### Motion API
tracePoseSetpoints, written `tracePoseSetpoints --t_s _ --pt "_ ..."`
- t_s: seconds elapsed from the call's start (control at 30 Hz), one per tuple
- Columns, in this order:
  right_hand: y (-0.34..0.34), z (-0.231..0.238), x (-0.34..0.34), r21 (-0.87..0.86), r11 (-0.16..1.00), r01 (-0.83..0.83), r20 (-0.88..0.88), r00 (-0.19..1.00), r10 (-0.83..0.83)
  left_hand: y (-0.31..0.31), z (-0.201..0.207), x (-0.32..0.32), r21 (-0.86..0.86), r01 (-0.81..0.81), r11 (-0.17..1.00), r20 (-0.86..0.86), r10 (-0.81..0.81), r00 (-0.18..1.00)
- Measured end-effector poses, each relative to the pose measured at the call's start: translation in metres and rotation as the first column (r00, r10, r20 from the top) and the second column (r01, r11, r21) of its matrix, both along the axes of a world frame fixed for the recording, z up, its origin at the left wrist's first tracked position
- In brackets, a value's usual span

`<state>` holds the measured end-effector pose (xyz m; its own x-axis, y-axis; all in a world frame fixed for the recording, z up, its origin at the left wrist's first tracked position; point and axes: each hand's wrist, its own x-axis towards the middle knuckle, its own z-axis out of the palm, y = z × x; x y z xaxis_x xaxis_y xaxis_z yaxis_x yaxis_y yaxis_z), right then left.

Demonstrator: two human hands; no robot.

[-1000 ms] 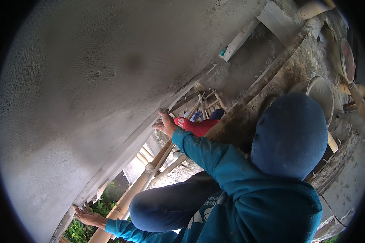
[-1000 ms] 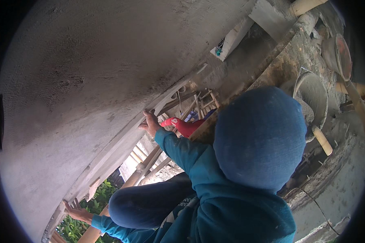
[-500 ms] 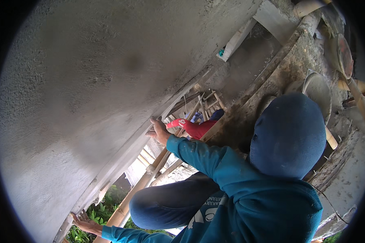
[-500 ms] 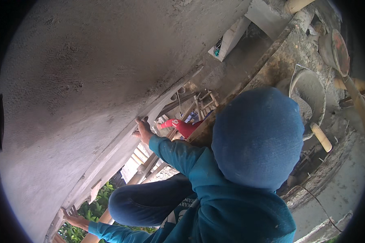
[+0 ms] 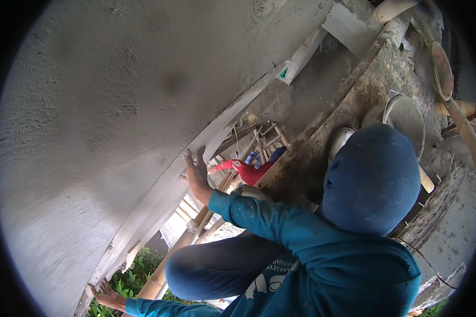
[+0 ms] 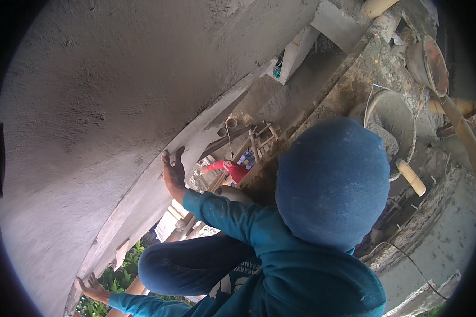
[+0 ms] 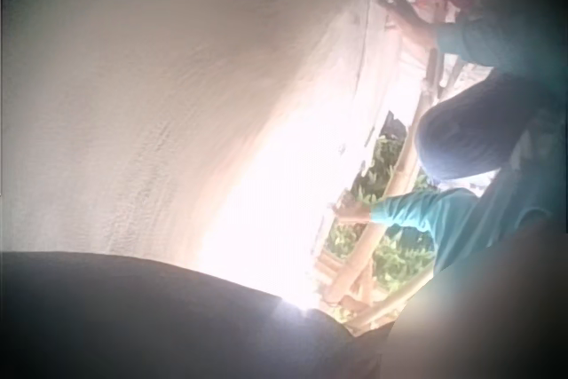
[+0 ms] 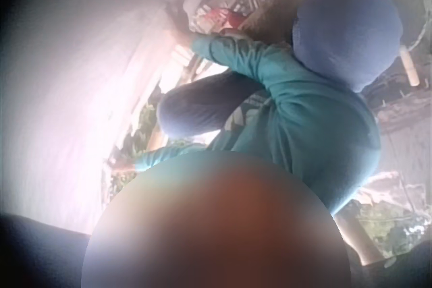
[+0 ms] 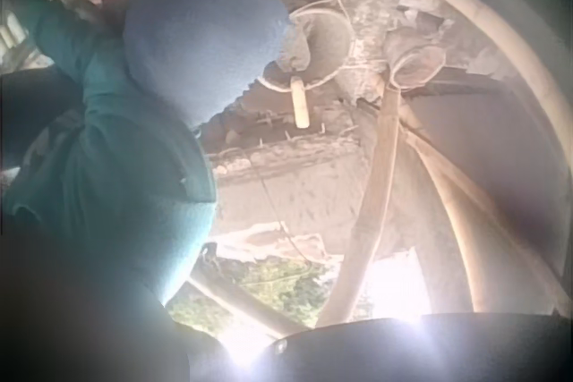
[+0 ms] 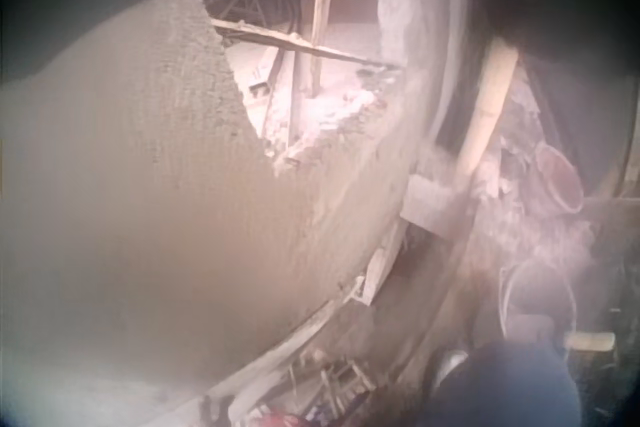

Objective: The person smooths a freshly plastered wall using a long straightedge, then scoops mortar from a bucket with a trowel and applies it to the wall surface. The person repeats the smoothing and application steps on the same wall area.

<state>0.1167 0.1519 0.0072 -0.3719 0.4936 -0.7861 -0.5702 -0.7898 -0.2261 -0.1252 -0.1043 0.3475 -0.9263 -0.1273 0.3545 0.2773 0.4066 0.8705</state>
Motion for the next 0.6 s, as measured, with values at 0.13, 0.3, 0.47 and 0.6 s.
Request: tracePoseSetpoints --t_s 0.13,0.3,0.47,0.6 --pt "0.005 -0.058 -0.006 -0.088 0.996 -0.030 0.013 0.999 0.031 0.004 -0.040 0.021 -0.008 0.014 1.000 0.048 -0.014 0.999" --pt "0.021 -0.167 0.012 -0.119 0.981 -0.152 -0.121 0.983 0.137 0.034 -0.099 0.038 0.029 0.110 0.993 0.105 -0.113 0.988" --pt "0.031 -0.147 0.016 -0.076 0.990 -0.116 -0.083 0.990 0.110 0.040 -0.089 0.044 0.043 0.093 0.995 0.114 -0.097 0.989" --pt "0.033 -0.073 0.022 0.022 1.000 -0.008 -0.069 0.998 0.009 0.017 -0.049 0.028 0.098 0.108 0.989 0.073 -0.115 0.991"
